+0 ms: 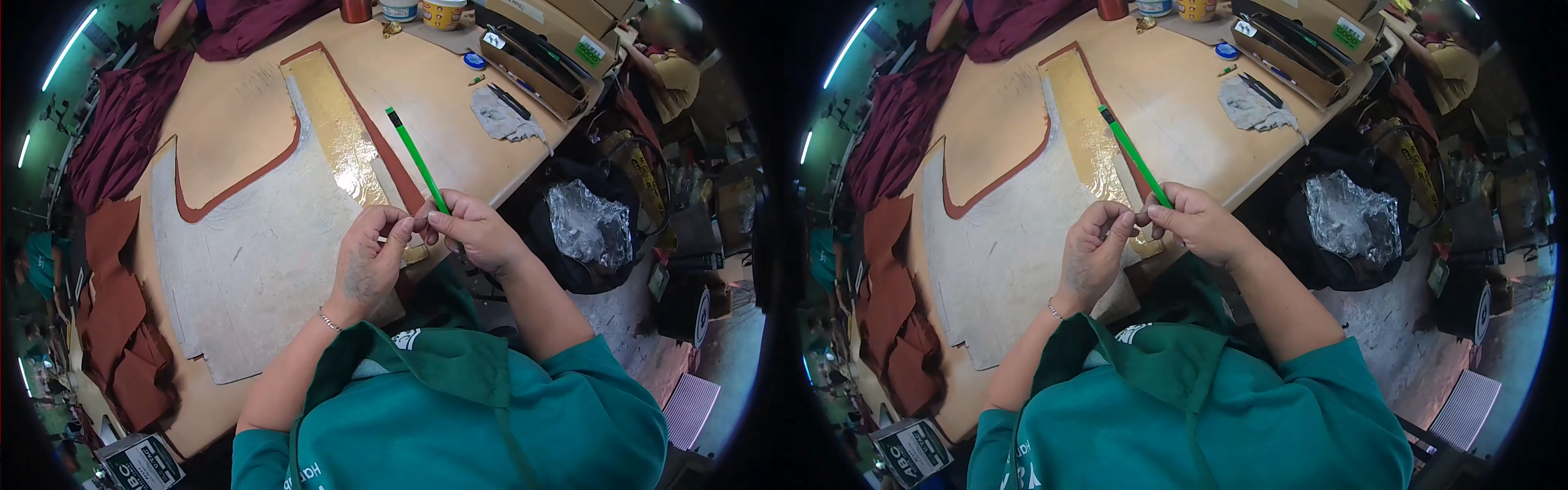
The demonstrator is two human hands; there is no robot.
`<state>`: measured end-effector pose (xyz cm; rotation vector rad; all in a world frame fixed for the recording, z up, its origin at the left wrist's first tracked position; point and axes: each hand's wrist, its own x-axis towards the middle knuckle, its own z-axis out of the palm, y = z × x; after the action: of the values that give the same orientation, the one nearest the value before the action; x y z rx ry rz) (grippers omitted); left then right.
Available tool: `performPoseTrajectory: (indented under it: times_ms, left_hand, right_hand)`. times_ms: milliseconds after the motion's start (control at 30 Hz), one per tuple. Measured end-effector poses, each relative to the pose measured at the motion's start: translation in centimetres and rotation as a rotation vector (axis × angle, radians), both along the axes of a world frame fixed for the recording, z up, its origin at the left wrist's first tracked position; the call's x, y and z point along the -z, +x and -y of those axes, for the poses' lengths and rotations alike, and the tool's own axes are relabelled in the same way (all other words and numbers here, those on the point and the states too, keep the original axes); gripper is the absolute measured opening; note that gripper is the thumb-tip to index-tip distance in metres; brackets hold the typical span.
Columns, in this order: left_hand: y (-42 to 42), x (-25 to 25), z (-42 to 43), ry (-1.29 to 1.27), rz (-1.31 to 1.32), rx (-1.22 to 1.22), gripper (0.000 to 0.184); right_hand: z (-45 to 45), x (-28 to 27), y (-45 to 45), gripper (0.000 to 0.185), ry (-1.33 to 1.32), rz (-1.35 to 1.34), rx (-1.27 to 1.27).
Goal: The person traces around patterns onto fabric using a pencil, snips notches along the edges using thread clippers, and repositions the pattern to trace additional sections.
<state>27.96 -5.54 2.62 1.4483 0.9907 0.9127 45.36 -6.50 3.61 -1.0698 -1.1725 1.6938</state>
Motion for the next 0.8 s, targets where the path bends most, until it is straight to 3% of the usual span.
performPoseTrajectory:
  times_ms: [133, 300, 800]
  left_hand:
    - [0.1, -0.9, 0.3, -0.179, 0.114, -0.053, 0.019]
    - [0.1, -0.5, 0.5, -0.189, 0.142, -0.072, 0.020]
    - [0.0, 0.7, 0.7, -0.209, 0.124, -0.087, 0.021]
  right_hand:
    - [0.1, -0.3, -0.6, 0.016, -0.045, -0.043, 0.115]
    - [0.2, 0.9, -1.8, 0.019, 0.195, -0.042, 0.252]
    - [-0.1, 1.1, -1.3, 0.015, 0.270, 0.036, 0.388]
